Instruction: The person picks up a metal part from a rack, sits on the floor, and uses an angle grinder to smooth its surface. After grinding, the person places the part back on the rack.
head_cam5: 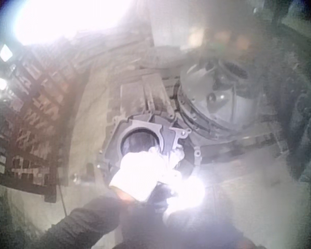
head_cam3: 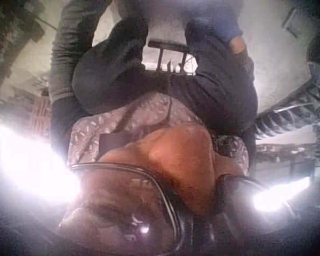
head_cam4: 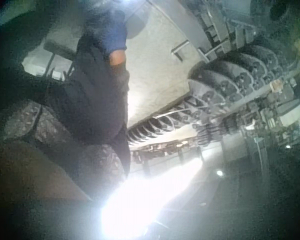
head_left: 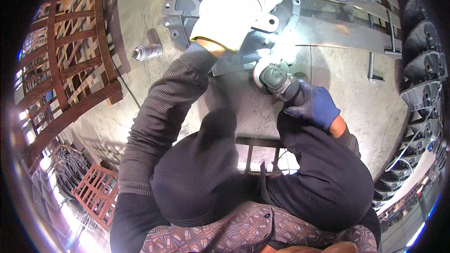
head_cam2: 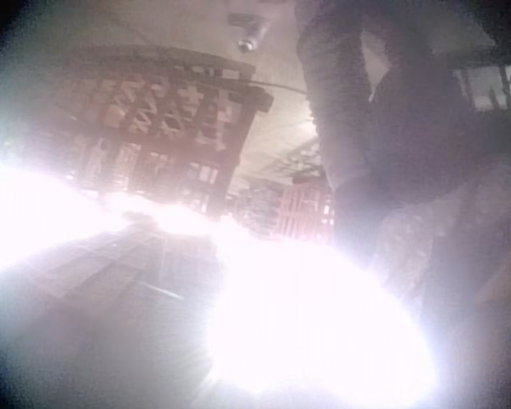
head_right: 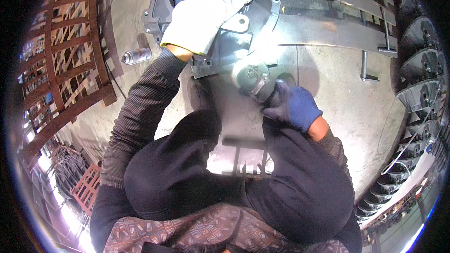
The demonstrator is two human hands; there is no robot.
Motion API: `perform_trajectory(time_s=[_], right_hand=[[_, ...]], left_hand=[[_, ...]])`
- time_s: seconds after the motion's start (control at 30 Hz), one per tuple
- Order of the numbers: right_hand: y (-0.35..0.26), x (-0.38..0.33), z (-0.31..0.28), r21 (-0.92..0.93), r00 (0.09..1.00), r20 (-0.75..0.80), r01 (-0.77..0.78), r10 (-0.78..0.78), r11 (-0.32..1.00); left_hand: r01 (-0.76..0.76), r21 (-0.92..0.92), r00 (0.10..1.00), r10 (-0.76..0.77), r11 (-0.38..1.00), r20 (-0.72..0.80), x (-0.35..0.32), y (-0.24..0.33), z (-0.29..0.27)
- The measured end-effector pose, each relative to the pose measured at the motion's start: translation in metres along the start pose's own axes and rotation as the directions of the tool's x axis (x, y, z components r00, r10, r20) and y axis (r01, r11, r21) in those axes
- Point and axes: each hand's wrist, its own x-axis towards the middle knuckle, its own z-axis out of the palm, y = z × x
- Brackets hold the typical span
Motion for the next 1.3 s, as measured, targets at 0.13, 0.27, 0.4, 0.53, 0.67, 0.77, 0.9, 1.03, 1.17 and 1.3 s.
perform_trajectory(time_s=[0.13,0.27,0.4,0.53,0.67,0.77,0.9,1.03,1.17,1.3], right_hand=[[0.001,-0.013,-0.004,0.051,0.997,-0.073,0.02,-0.016,0.998],[0.006,-0.023,-0.011,0.162,0.994,-0.088,-0.045,0.06,0.986],[0.012,-0.027,-0.008,0.157,0.985,-0.161,-0.044,0.07,0.987],[0.018,-0.028,-0.003,0.198,0.985,-0.157,-0.036,0.068,0.98],[0.02,-0.027,-0.001,0.186,0.982,-0.174,-0.036,0.069,0.982],[0.018,-0.025,-0.002,0.188,0.982,-0.181,-0.023,0.057,0.982],[0.012,-0.021,-0.003,0.178,0.984,-0.169,-0.018,0.049,0.984],[0.006,-0.019,-0.004,0.154,0.984,-0.177,0.015,0.013,0.988],[0.008,-0.022,-0.007,0.149,0.987,-0.142,-0.05,0.072,0.988],[0.015,-0.025,-0.007,0.177,0.985,-0.163,-0.027,0.057,0.984]], left_hand=[[-0.028,0.019,1.0,0.028,0.999,-0.006,-0.001,-0.007,0.002],[-0.147,0.088,0.989,0.148,0.985,-0.004,-0.001,-0.01,-0.003],[-0.367,0.114,0.927,0.373,0.923,-0.035,0.003,-0.028,-0.015],[-0.356,0.178,0.924,0.318,0.917,0.21,0.016,-0.044,-0.023],[-0.436,0.121,0.881,0.45,0.892,-0.147,0.023,-0.029,-0.013],[-0.233,0.029,0.972,0.234,0.972,-0.008,0.021,-0.01,0.003],[-0.157,-0.018,0.988,0.157,0.987,0.002,0.025,-0.005,0.013],[-0.165,-0.008,0.985,0.166,0.986,0.046,0.025,-0.007,0.008],[-0.375,-0.042,0.925,0.371,0.926,-0.087,0.014,-0.029,-0.009],[-0.351,0.059,0.893,0.315,0.934,0.32,0.013,-0.059,-0.02]])
